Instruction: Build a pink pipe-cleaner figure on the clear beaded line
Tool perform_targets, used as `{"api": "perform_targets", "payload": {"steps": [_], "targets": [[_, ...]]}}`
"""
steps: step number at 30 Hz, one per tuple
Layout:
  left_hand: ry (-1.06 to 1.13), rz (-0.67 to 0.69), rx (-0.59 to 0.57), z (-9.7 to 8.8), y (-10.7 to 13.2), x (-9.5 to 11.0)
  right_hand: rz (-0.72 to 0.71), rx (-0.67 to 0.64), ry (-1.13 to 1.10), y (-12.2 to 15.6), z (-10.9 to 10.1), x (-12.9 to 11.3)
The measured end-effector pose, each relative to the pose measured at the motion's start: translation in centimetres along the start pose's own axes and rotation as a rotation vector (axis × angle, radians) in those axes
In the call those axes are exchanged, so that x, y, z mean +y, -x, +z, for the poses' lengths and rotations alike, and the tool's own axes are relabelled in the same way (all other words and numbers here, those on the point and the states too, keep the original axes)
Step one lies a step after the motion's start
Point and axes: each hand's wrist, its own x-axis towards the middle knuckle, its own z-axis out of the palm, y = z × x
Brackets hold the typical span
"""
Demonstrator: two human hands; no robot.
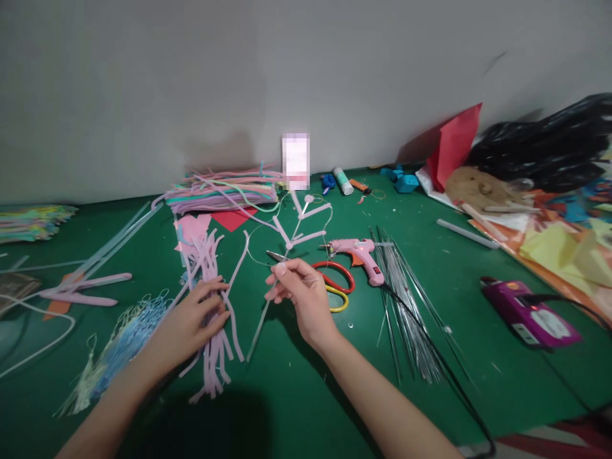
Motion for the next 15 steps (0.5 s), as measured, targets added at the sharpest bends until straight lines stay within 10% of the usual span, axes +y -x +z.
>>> {"api": "perform_targets", "payload": {"steps": [10, 15], "targets": [[-0.168, -0.201, 0.233, -0.5, 1.2, 0.7, -0.041, -0.136, 1.460, 7.0, -0.9, -2.0], [-0.324, -0.398, 0.222, -0.8, -0.3, 2.2, 0.032, -0.287, 1.643, 8.0, -0.8, -0.3]]}}
